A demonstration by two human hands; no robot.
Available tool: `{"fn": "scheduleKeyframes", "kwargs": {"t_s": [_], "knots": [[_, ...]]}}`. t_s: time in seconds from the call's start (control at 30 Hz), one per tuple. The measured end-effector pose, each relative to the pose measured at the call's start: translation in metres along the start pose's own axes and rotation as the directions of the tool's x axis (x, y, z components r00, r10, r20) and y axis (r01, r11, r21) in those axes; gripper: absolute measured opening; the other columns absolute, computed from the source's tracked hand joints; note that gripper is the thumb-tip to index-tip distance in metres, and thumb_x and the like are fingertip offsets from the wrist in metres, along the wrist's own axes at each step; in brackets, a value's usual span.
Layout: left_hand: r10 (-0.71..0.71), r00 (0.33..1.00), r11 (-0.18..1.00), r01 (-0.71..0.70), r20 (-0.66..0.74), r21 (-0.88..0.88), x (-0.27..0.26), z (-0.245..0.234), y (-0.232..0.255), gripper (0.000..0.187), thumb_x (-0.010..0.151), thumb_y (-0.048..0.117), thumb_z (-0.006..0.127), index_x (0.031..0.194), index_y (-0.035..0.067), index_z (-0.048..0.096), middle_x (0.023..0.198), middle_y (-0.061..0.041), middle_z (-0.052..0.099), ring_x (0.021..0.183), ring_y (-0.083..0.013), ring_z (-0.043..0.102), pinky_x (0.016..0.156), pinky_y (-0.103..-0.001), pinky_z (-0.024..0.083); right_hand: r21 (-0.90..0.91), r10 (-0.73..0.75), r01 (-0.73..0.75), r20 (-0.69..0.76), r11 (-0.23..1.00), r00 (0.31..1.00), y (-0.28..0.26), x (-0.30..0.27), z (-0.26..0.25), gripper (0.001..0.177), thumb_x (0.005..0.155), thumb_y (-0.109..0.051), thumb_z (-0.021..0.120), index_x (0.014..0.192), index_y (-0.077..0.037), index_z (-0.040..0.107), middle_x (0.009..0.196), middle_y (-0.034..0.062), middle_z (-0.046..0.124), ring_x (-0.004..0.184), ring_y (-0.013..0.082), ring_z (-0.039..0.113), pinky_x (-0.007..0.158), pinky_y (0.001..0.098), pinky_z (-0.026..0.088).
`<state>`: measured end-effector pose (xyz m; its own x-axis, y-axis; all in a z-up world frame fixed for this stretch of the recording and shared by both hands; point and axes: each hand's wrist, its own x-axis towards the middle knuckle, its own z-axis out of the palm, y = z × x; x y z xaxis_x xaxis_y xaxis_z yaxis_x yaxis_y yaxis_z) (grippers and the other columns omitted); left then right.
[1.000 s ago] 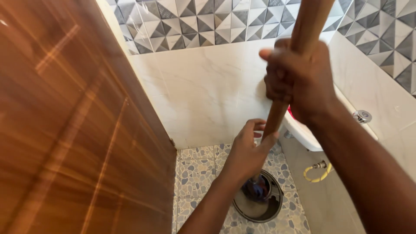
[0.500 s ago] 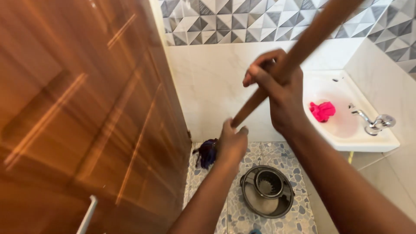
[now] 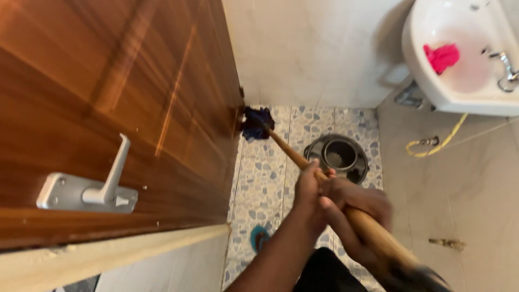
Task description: Mopping the tiled floor of a small bathroom using a mop and bucket.
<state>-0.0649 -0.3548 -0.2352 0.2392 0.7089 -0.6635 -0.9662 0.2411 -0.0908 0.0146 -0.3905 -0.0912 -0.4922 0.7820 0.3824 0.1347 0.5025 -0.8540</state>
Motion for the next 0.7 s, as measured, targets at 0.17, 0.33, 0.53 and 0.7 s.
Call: {"fn": "scheduleKeyframes", "kwargs": {"t_s": [0.17,0.33,0.53,0.7], "knots": [[0.009,0.992,0.993,0.006,-0.129,0.116,0.011,-0.056,-0.004,0.037,0.099,0.05,0.062,0.101,0.013,0.055,0.087,-0.008,0.063,0.075,-0.0221,0.061,0.072,-0.036,0.055,-0.018,-0.11,0.114,0.15,0.993,0.983,0.049,-0.03,0.011,0.017,0.087,-0.003,0.065,0.076,-0.006,0.054,0.073,0.0072,0.06,0.068,0.0199,0.061,0.076,0.0326,0.053],[-0.073,0.987,0.972,0.103,-0.143,0.212,0.032,-0.083,0.028,0.043,0.097,0.049,0.058,0.1,0.006,0.062,0.093,-0.011,0.068,0.081,-0.0248,0.068,0.078,-0.038,0.059,-0.048,-0.076,0.1,0.358,0.994,0.931,0.118,-0.031,0.02,0.014,0.082,-0.009,0.069,0.081,-0.007,0.056,0.078,0.0093,0.058,0.07,0.0271,0.058,0.066,0.0367,0.05],[0.081,0.997,0.978,-0.083,0.017,0.189,0.007,-0.104,0.03,0.027,0.1,0.035,0.06,0.106,0.009,0.064,0.098,-0.008,0.069,0.087,-0.0243,0.07,0.086,-0.041,0.059,0.064,-0.22,0.213,0.435,0.975,0.873,0.074,-0.047,0.021,0.015,0.081,-0.012,0.071,0.082,-0.008,0.057,0.084,0.0106,0.06,0.076,0.0295,0.059,0.069,0.0382,0.05],[0.416,0.89,0.856,-0.452,0.185,0.252,-0.036,-0.077,-0.001,0.029,0.099,0.029,0.061,0.118,0.008,0.056,0.108,-0.013,0.067,0.091,-0.0209,0.064,0.083,-0.037,0.055,0.05,-0.199,0.193,0.3,0.98,0.933,0.023,-0.055,0.021,0.017,0.08,-0.012,0.072,0.073,-0.009,0.057,0.072,0.0058,0.061,0.07,0.0248,0.062,0.064,0.0369,0.051]]}}
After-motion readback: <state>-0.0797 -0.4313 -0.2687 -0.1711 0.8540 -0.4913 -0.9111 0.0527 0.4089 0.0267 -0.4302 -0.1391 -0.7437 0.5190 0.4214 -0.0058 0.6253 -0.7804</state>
